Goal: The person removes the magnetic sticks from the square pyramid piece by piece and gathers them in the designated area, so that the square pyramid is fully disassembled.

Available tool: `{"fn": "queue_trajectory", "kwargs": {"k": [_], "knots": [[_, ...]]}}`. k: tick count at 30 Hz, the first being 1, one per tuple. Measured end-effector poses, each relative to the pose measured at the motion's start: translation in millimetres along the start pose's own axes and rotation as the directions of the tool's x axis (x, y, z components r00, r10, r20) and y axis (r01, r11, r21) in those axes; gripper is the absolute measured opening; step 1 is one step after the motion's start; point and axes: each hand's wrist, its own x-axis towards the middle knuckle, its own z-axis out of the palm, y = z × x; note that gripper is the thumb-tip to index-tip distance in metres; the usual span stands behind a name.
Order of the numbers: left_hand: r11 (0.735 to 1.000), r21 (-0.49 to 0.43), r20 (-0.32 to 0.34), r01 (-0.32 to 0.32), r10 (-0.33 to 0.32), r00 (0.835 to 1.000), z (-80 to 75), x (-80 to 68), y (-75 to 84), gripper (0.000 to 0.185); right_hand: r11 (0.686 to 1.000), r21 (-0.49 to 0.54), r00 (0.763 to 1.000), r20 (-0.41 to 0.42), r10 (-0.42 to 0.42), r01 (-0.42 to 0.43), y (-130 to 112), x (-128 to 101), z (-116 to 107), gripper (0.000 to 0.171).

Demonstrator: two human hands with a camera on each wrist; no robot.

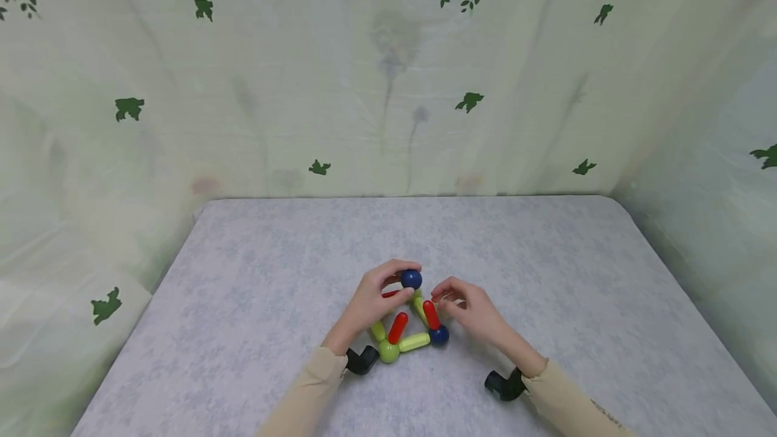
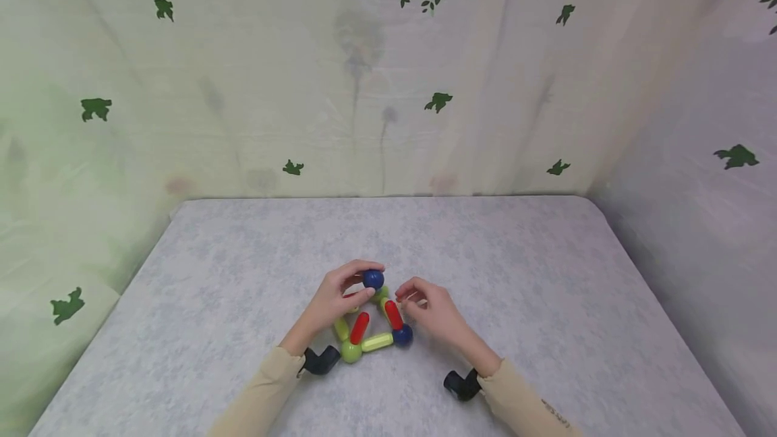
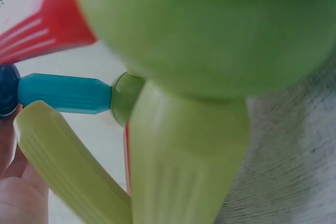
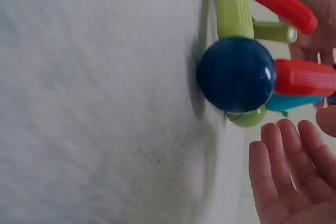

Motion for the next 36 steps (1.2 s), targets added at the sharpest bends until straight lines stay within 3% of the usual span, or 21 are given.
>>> {"fn": "queue_trajectory", "kwargs": {"k": [6, 26, 33, 36], "knots": [[0.997, -0.065, -0.012, 0.036, -0.037, 0.999, -1.2, -3.7, -3.0, 0.033, 0.998, 0.069, 1.000, 0.020, -0.013, 0.012, 6.8, 21.0, 2.7, 0.022], [0.982, -0.183, -0.043, 0.040, -0.049, 0.998, 1.1, -11.8, -7.4, 0.032, 0.998, -0.033, 0.998, 0.039, -0.054, 0.055, 4.3, 44.6, 14.7, 0.019], [0.981, -0.193, -0.053, 0.032, -0.043, 0.998, 0.7, -17.4, -32.2, 0.030, 0.994, -0.053, 0.993, 0.072, -0.088, 0.092, 3.9, 43.9, 14.0, 0.021], [0.979, -0.203, -0.050, 0.026, -0.037, 0.998, 0.9, -18.6, -33.7, 0.029, 0.991, -0.074, 0.991, 0.082, -0.102, 0.108, 4.5, 43.5, 13.1, 0.022]]}}
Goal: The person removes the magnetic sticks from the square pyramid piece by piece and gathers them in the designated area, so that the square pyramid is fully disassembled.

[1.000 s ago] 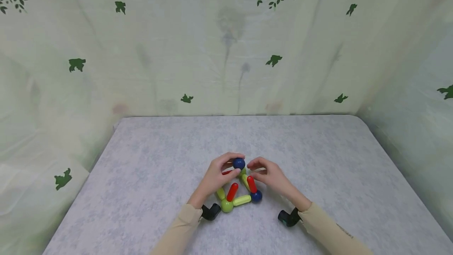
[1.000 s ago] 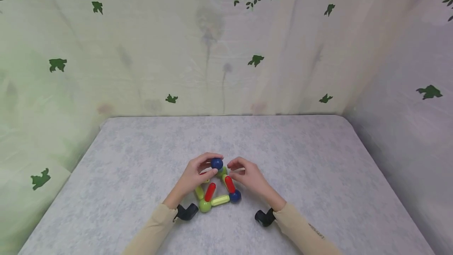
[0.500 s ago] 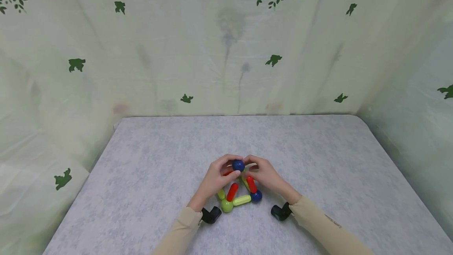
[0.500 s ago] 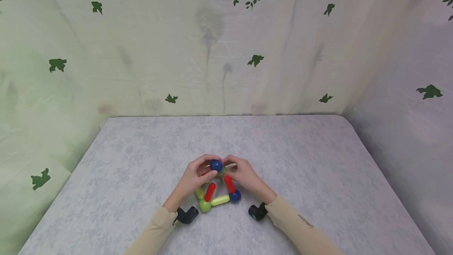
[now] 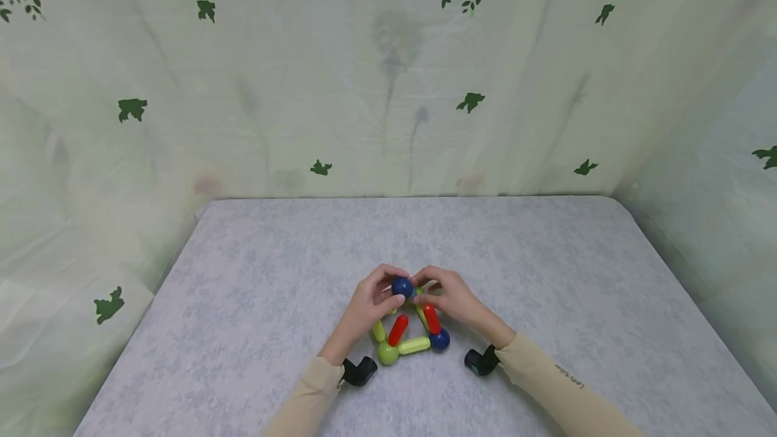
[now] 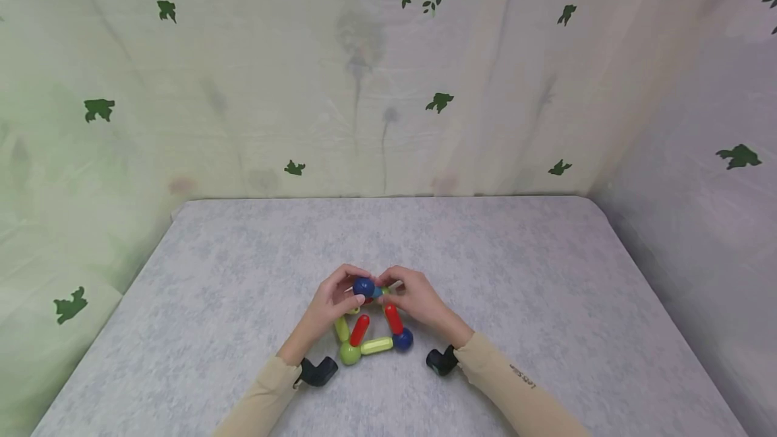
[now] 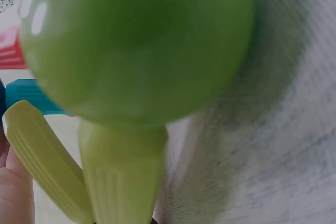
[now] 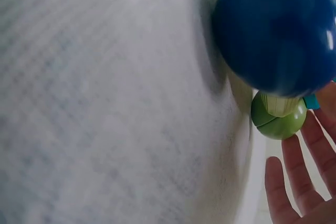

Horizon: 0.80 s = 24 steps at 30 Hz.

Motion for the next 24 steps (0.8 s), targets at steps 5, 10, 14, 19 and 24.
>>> {"fn": "queue_trajectory", "kwargs": {"k": [5, 10, 14, 19, 24], "knots": [[1.000, -0.017, 0.008, -0.003, 0.004, 1.000, 2.1, -0.3, -0.7, 0.030, 0.999, -0.037, 1.000, 0.008, -0.027, 0.027, 0.3, -2.4, -2.7, 0.021], [0.999, -0.039, -0.019, 0.024, -0.024, 1.000, 1.7, -0.5, 2.1, 0.029, 0.997, -0.055, 0.999, 0.018, -0.045, 0.046, 0.7, -5.6, -5.4, 0.019], [0.997, -0.073, -0.053, 0.034, -0.038, 0.998, -1.5, -0.7, 5.1, 0.026, 0.998, -0.045, 0.999, 0.017, -0.032, 0.033, 0.5, -7.8, -6.8, 0.019], [0.997, -0.062, -0.058, 0.036, -0.040, 0.998, -6.5, -3.5, 1.4, 0.028, 0.999, -0.038, 1.000, 0.022, -0.011, 0.011, -1.4, -9.7, -7.2, 0.019], [0.995, -0.015, -0.091, 0.100, -0.100, 0.991, -12.4, -2.5, 6.1, 0.031, 0.999, -0.031, 0.999, 0.038, 0.034, -0.033, -2.0, -11.6, -6.3, 0.020]]}}
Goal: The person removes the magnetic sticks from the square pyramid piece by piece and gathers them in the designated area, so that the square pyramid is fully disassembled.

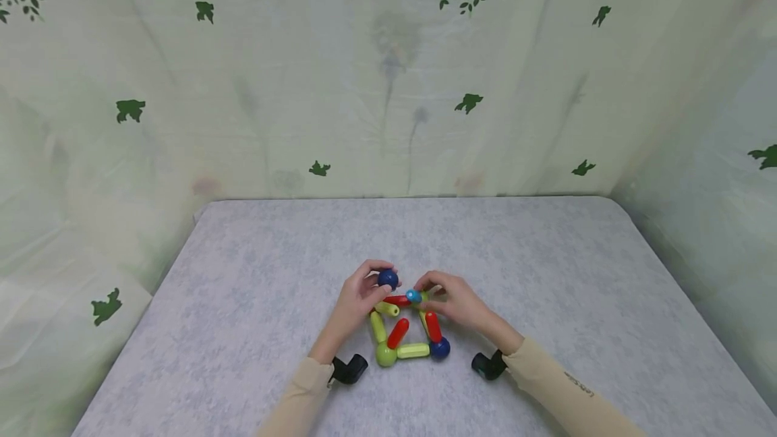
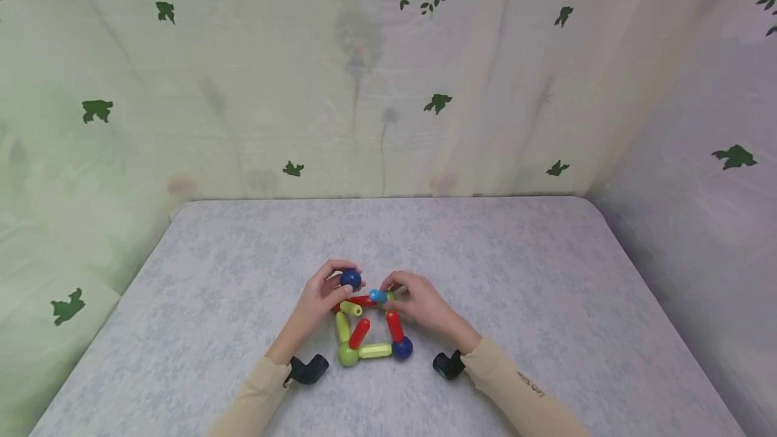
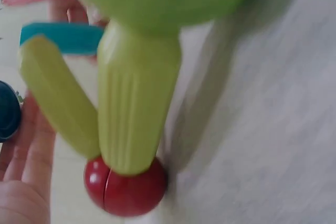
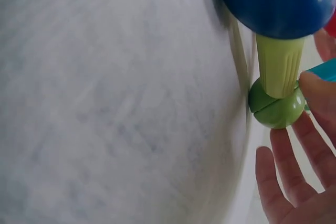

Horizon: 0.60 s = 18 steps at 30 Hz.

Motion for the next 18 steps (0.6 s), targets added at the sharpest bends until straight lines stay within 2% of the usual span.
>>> {"fn": "queue_trajectory", "kwargs": {"k": [4, 9, 18], "knots": [[0.998, 0.063, -0.036, 0.027, -0.025, 0.999, -6.3, 5.6, 3.2, 0.033, 1.000, -0.004, 1.000, 0.001, 0.016, -0.016, 3.7, -1.9, -1.0, 0.019], [0.989, 0.134, -0.085, 0.057, -0.045, 0.995, -14.0, 15.0, -11.3, 0.034, 1.000, 0.000, 1.000, -0.018, 0.025, -0.025, 8.1, -9.0, -5.9, 0.019], [0.947, 0.303, -0.110, 0.102, -0.072, 0.991, -21.6, 35.2, -26.2, 0.033, 0.999, -0.001, 0.997, -0.064, 0.034, -0.035, 16.9, -24.1, -17.9, 0.020]]}}
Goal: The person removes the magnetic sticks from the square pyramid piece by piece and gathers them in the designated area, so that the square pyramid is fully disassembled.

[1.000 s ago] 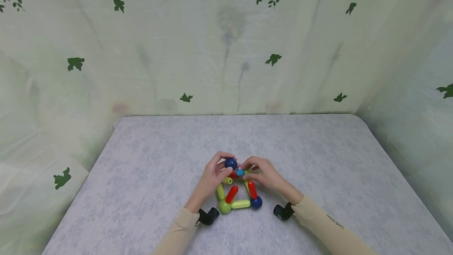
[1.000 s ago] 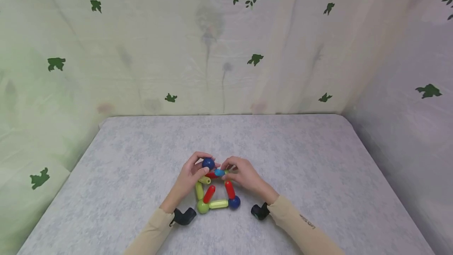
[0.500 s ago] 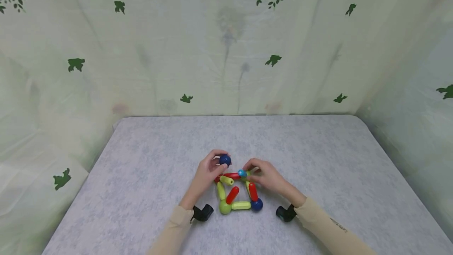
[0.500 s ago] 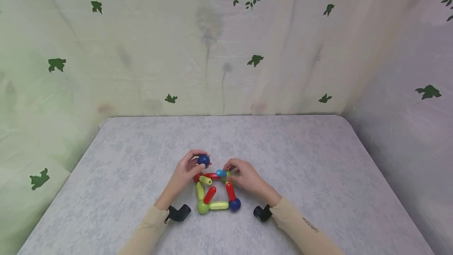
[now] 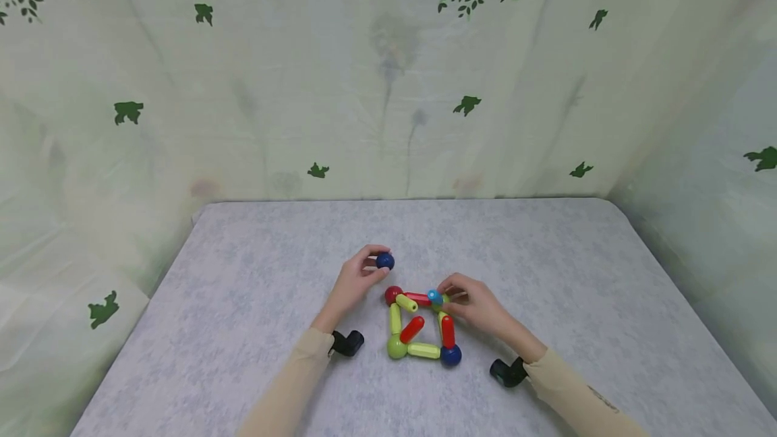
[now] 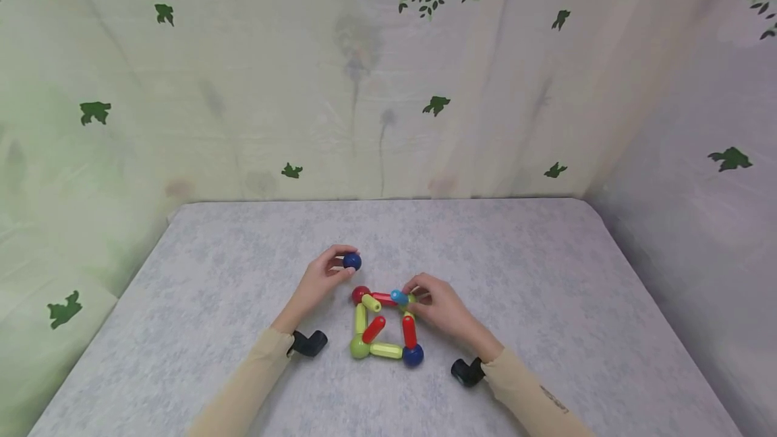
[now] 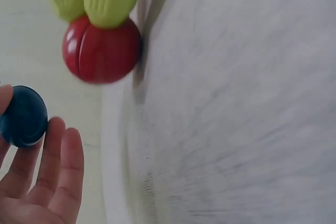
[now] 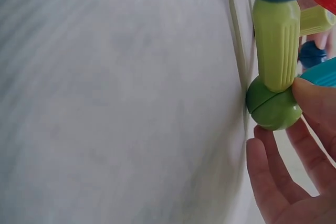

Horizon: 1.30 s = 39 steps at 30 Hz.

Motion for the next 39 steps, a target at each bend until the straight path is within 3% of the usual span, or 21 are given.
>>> {"fn": "queue_trajectory", "kwargs": {"k": [6, 12, 17, 24, 39], "knots": [[0.997, 0.049, -0.034, 0.063, -0.061, 0.998, -0.9, 23.1, -6.3, 0.033, 0.999, 0.018, 1.000, 0.002, 0.031, -0.031, 7.8, -5.9, -6.4, 0.019], [0.983, 0.059, -0.029, 0.172, -0.170, 0.985, -3.1, 46.2, -10.1, 0.033, 0.996, 0.042, 0.996, 0.020, 0.082, -0.083, 7.6, -6.8, -8.9, 0.020], [0.976, 0.072, -0.019, 0.207, -0.206, 0.978, -3.1, 63.2, -12.9, 0.035, 0.992, 0.055, 0.994, 0.028, 0.110, -0.111, 7.3, -5.8, -9.2, 0.020], [0.971, 0.099, -0.012, 0.217, -0.217, 0.976, 2.4, 80.1, -16.3, 0.035, 0.990, 0.060, 0.992, 0.025, 0.125, -0.126, 9.7, -5.9, -8.8, 0.020], [0.967, 0.110, -0.082, 0.232, -0.223, 0.971, 15.9, 93.5, -25.4, 0.033, 0.992, 0.053, 0.992, 0.043, 0.115, -0.117, 13.3, -4.1, -8.7, 0.019]]}}
